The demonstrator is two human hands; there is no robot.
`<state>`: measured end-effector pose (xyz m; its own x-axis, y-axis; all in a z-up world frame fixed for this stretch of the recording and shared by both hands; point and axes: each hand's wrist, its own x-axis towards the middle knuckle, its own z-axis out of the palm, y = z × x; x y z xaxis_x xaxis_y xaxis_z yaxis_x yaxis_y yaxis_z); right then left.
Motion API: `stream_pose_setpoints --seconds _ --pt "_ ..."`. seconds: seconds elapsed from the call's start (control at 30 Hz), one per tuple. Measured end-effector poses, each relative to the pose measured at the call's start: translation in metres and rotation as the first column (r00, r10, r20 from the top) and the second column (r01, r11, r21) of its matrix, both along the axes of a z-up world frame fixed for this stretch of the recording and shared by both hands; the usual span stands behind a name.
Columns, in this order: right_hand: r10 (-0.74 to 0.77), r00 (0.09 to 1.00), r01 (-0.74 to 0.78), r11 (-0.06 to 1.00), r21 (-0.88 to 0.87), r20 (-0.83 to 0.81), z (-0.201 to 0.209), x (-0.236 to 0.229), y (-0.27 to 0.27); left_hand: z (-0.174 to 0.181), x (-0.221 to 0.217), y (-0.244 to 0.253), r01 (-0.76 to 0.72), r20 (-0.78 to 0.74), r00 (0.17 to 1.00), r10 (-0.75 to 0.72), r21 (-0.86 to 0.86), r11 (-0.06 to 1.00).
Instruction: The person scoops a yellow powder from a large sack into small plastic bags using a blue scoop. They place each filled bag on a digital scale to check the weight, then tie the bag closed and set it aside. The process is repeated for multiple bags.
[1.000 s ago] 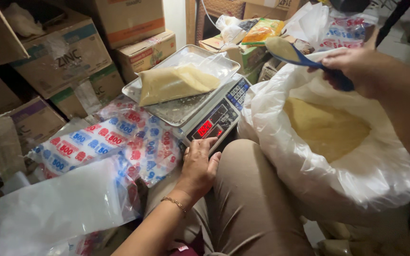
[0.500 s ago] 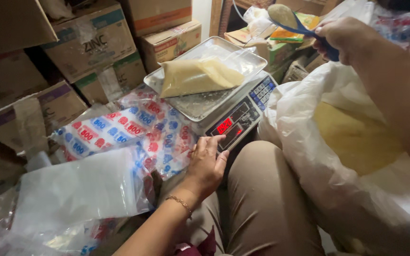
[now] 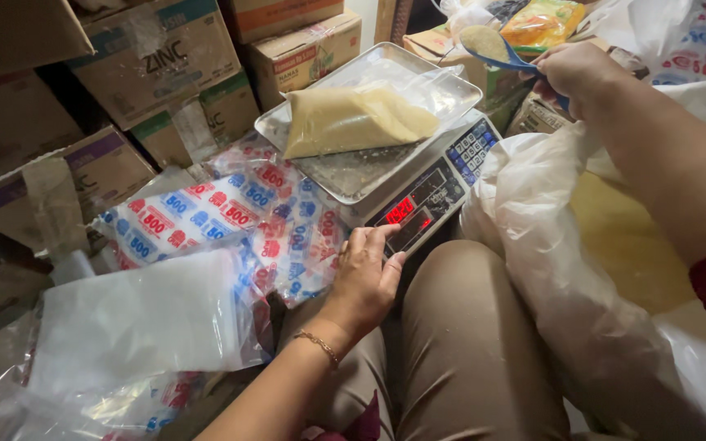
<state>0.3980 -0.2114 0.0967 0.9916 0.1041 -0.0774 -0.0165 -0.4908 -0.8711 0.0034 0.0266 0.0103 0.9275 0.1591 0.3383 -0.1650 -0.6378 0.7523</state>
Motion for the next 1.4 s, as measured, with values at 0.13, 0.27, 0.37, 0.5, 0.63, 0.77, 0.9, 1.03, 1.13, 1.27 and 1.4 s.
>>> stream_pose_setpoints --seconds 0.13,0.27,0.37,0.5,0.63,0.77,0.9,1.03,1.13,1.27,1.4 --pt "0.010 1.000 -0.011 0.999 -0.035 -0.026 -0.016 0.000 -0.010 0.004 -0.001 0.003 0.000 -0.020 1.000 -0.001 -0.032 0.999" --pt "0.036 0.997 -0.039 0.998 -0.052 -0.066 -0.027 -0.015 -0.021 0.007 0.001 0.004 0.006 -0.011 1.000 -0.006 -0.033 0.999" --pt "0.125 0.991 -0.129 0.985 -0.119 -0.038 -0.028 -0.029 -0.023 0.007 0.002 0.003 0.012 0.011 1.000 -0.012 -0.019 1.000" --pt "0.171 0.985 -0.167 0.968 -0.188 0.001 -0.019 -0.037 -0.003 0.005 0.002 0.000 0.018 0.014 1.000 -0.017 -0.020 1.000" --pt "0.286 0.945 -0.174 0.851 -0.496 0.158 0.001 -0.043 0.030 0.002 0.002 -0.001 0.012 0.010 1.000 -0.012 -0.008 1.000" --pt "0.500 0.815 -0.067 0.582 -0.810 0.292 0.018 -0.068 0.062 0.001 0.002 0.002 -0.007 0.007 1.000 0.007 -0.016 1.000" --pt "0.442 0.829 0.057 0.541 -0.839 0.342 0.030 -0.098 0.070 0.001 0.000 0.006 -0.023 0.012 1.000 0.023 0.000 1.000" --pt "0.406 0.841 0.054 0.596 -0.801 0.358 0.032 -0.103 0.062 0.002 -0.002 0.005 -0.008 0.020 1.000 0.008 -0.004 1.000" --pt "0.305 0.915 -0.040 0.722 -0.691 0.265 0.031 -0.092 0.048 0.002 -0.003 0.003 -0.001 0.004 1.000 0.001 -0.014 1.000" --pt "0.210 0.927 0.051 0.751 -0.659 0.311 0.027 -0.078 0.019 0.002 -0.004 0.003 -0.010 -0.032 0.999 0.009 -0.024 1.000" --pt "0.053 0.979 0.040 0.896 -0.443 0.196 0.019 -0.073 -0.008 0.000 -0.005 0.003 -0.022 -0.023 0.999 0.022 0.004 1.000"
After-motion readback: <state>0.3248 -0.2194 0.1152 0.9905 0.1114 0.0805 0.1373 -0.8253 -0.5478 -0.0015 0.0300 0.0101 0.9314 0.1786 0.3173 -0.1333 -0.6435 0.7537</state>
